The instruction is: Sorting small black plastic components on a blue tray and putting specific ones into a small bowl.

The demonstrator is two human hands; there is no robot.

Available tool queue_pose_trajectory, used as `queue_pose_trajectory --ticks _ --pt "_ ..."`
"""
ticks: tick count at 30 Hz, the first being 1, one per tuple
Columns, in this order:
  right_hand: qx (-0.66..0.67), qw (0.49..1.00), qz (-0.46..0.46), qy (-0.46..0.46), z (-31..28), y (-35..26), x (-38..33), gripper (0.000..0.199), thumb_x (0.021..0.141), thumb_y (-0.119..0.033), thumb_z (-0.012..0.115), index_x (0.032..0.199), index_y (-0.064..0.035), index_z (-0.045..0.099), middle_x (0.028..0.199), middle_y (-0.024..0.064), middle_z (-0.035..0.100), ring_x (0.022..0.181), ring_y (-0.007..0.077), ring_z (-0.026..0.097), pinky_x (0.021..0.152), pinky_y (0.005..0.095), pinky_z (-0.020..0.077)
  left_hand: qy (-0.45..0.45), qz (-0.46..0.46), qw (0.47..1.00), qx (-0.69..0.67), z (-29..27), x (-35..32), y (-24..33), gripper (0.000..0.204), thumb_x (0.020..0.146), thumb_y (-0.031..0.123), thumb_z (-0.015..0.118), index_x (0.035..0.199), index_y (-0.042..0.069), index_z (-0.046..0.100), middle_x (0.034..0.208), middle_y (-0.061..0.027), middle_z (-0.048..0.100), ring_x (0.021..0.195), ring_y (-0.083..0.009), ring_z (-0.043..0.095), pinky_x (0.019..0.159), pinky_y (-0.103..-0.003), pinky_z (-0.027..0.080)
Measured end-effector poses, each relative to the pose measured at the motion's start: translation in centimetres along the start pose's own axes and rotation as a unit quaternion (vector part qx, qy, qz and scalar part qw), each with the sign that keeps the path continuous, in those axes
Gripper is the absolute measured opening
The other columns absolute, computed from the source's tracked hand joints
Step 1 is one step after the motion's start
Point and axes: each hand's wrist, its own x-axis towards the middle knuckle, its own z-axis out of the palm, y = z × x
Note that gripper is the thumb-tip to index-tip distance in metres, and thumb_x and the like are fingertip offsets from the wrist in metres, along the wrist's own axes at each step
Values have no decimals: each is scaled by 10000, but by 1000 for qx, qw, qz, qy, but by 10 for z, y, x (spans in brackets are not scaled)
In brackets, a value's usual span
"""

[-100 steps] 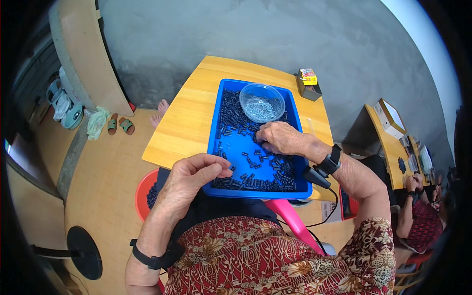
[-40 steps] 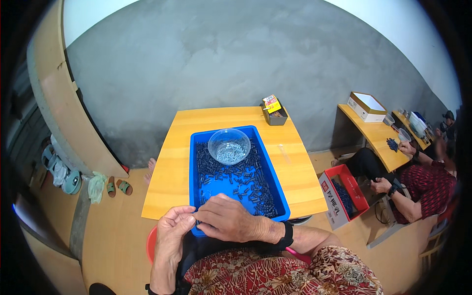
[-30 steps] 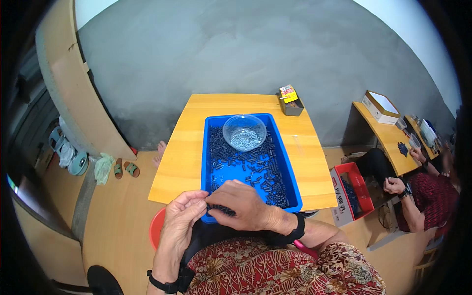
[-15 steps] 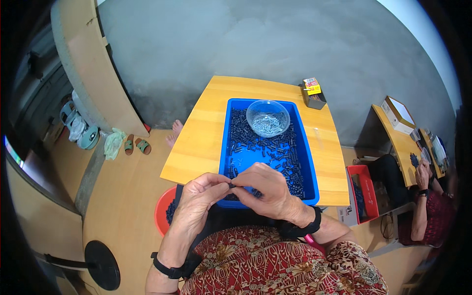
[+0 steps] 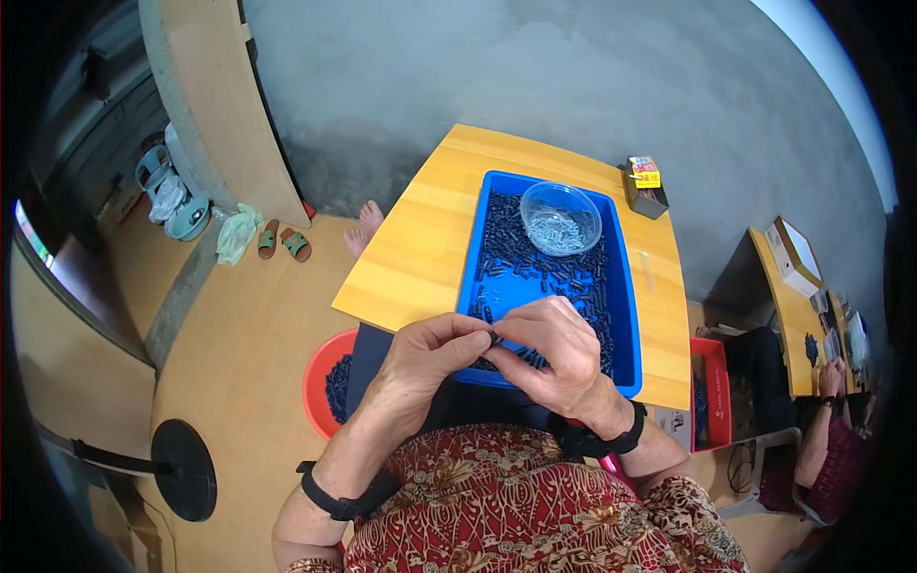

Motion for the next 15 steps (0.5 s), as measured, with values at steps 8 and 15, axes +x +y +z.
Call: queue_pose_trajectory --ticks 8,15 --pt "11 999 35 -13 0 0 -2 304 644 -4 807 909 -33 661 818 90 670 730 252 643 642 349 470 -11 -31 999 -17 -3 2 1 254 906 237 717 1064 39 706 976 -15 696 874 -82 617 827 -236 498" --pt "-15 1000 5 -23 0 0 1 306 652 -14 806 920 -39 660 821 84 670 734 249 643 645 346 459 -28 20 998 43 -3 3 -1 229 912 193 700 1063 21 706 956 -16 694 873 -80 608 821 -239 486"
